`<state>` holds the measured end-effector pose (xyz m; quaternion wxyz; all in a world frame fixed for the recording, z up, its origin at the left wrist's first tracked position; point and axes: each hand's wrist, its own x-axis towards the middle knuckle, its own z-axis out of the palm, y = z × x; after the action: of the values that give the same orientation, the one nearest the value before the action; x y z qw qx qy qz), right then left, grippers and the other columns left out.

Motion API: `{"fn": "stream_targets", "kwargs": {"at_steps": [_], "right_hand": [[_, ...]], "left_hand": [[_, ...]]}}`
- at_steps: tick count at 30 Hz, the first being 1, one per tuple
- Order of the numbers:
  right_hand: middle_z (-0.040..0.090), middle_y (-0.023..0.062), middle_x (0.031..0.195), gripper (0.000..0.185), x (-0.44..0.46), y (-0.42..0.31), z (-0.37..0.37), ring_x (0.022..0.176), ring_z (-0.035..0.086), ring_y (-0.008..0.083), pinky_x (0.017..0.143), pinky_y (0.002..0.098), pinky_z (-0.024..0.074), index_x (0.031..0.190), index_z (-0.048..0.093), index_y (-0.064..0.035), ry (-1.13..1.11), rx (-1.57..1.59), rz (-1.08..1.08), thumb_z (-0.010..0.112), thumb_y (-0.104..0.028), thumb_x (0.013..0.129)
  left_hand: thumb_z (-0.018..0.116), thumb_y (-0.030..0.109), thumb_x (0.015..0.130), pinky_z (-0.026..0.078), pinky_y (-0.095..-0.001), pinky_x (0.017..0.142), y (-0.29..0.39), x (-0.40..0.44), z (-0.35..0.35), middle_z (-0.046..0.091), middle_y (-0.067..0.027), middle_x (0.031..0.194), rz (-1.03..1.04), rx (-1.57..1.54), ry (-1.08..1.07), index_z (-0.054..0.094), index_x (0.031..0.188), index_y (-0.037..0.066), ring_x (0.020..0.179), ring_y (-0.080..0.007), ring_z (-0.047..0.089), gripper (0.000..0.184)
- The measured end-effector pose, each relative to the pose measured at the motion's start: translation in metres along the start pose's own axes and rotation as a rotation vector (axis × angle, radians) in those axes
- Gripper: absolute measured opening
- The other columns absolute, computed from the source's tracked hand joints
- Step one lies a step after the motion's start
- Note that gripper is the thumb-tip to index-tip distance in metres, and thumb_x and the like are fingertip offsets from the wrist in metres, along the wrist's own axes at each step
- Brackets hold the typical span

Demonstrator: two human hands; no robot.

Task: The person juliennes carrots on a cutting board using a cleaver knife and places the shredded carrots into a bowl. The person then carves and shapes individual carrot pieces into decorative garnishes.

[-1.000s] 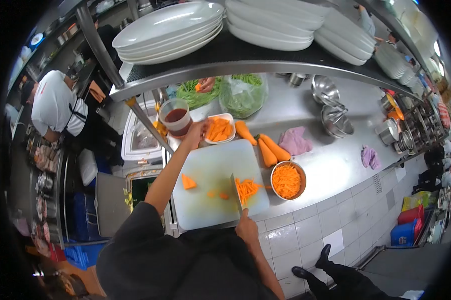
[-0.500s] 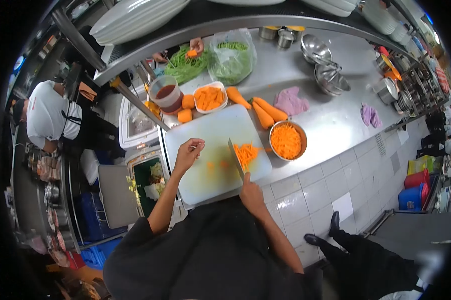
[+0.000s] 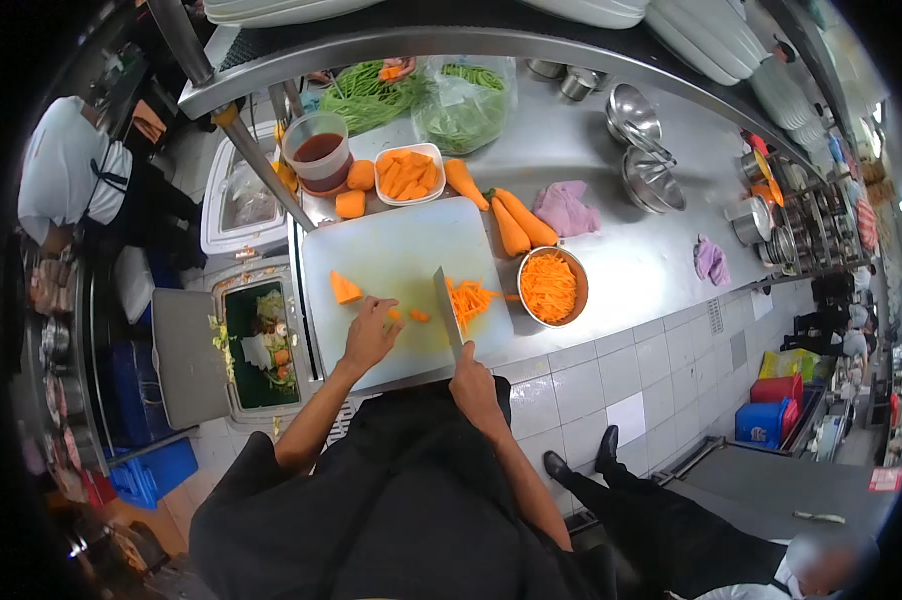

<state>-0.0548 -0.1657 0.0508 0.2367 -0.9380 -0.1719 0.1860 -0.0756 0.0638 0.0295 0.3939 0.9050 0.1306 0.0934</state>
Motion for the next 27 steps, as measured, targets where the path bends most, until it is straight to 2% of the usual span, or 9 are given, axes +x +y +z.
{"fn": "stream_targets", "kwargs": {"at_steps": [4,7,9,11,17,19,20,22,27], "right_hand": [[0.06,0.0332,0.069,0.034,0.0,0.0,-0.001,0.067,0.06,0.0515,0.058,0.0584,0.047,0.116,0.033,0.0086,0.012,0.037,-0.029,0.052,-0.007,0.092],[0.059,0.0328,0.068,0.034,0.001,0.003,-0.003,0.065,0.059,0.0513,0.057,0.0585,0.0465,0.116,0.033,0.0094,0.003,0.068,-0.066,0.051,-0.007,0.093],[0.059,0.0329,0.067,0.032,0.003,0.002,-0.005,0.065,0.059,0.0515,0.057,0.0591,0.0462,0.115,0.033,0.0097,-0.034,0.08,-0.045,0.05,-0.006,0.093],[0.058,0.033,0.065,0.03,0.001,0.005,-0.005,0.065,0.059,0.0516,0.056,0.059,0.0465,0.113,0.033,0.0093,0.031,0.038,-0.112,0.05,-0.005,0.093],[0.058,0.0347,0.067,0.028,0.006,0.01,-0.01,0.065,0.059,0.0525,0.056,0.0585,0.0478,0.11,0.029,0.006,-0.043,0.13,-0.112,0.048,-0.002,0.091],[0.059,0.0325,0.067,0.029,0.009,0.007,-0.014,0.066,0.061,0.0502,0.056,0.0564,0.0498,0.108,0.031,0.0057,-0.041,0.114,-0.108,0.05,0.002,0.087],[0.061,0.0304,0.067,0.032,0.007,0.007,-0.014,0.066,0.063,0.0479,0.057,0.0543,0.0518,0.107,0.032,0.0054,-0.037,0.076,-0.098,0.052,0.006,0.082],[0.061,0.0304,0.067,0.033,0.01,0.014,-0.012,0.066,0.063,0.048,0.057,0.0541,0.052,0.107,0.032,0.0053,-0.04,0.131,-0.124,0.052,0.006,0.081],[0.061,0.0322,0.068,0.035,0.012,0.02,-0.013,0.068,0.062,0.0502,0.063,0.0575,0.05,0.108,0.031,0.0052,-0.033,0.215,-0.126,0.052,0.002,0.081]], "left_hand": [[0.069,0.013,0.084,0.05,-0.0428,0.08,-0.006,-0.01,0.014,0.057,-0.0145,0.1,0.023,-0.021,0.059,0.063,0.11,0.006,0.095,-0.034,0.06,0.028],[0.066,0.01,0.085,0.05,-0.0433,0.079,-0.012,-0.006,0.015,0.058,-0.014,0.098,0.048,-0.059,0.024,0.065,0.108,0.007,0.092,-0.0347,0.06,0.024],[0.063,0.007,0.088,0.05,-0.0402,0.075,-0.019,-0.005,0.023,0.059,-0.0132,0.095,0.099,-0.016,-0.052,0.065,0.107,0.006,0.084,-0.0325,0.061,0.019],[0.061,0.007,0.088,0.049,-0.0405,0.075,-0.02,-0.004,0.029,0.059,-0.0125,0.091,0.112,-0.003,-0.055,0.066,0.105,0.007,0.085,-0.0325,0.061,0.018],[0.069,0.016,0.086,0.05,-0.0389,0.076,0.009,-0.001,0.018,0.056,-0.0126,0.099,0.076,0.011,-0.048,0.063,0.119,0.01,0.082,-0.0304,0.059,0.034],[0.074,0.022,0.083,0.05,-0.038,0.077,0.013,0.005,0.014,0.055,-0.0122,0.103,0.151,0.095,-0.179,0.06,0.125,0.011,0.083,-0.0285,0.059,0.045],[0.074,0.022,0.083,0.05,-0.038,0.077,0.014,0.006,0.012,0.055,-0.0122,0.103,0.141,0.112,-0.194,0.06,0.125,0.011,0.083,-0.0285,0.059,0.045],[0.076,0.023,0.082,0.051,-0.0377,0.079,0.021,0.013,0.004,0.055,-0.0119,0.103,-0.047,0.077,-0.265,0.06,0.125,0.01,0.084,-0.0284,0.059,0.047],[0.074,0.024,0.081,0.051,-0.04,0.081,0.022,0.021,0.019,0.058,-0.0135,0.103,0.094,0.193,-0.234,0.061,0.119,0.011,0.092,-0.0311,0.061,0.042]]}}
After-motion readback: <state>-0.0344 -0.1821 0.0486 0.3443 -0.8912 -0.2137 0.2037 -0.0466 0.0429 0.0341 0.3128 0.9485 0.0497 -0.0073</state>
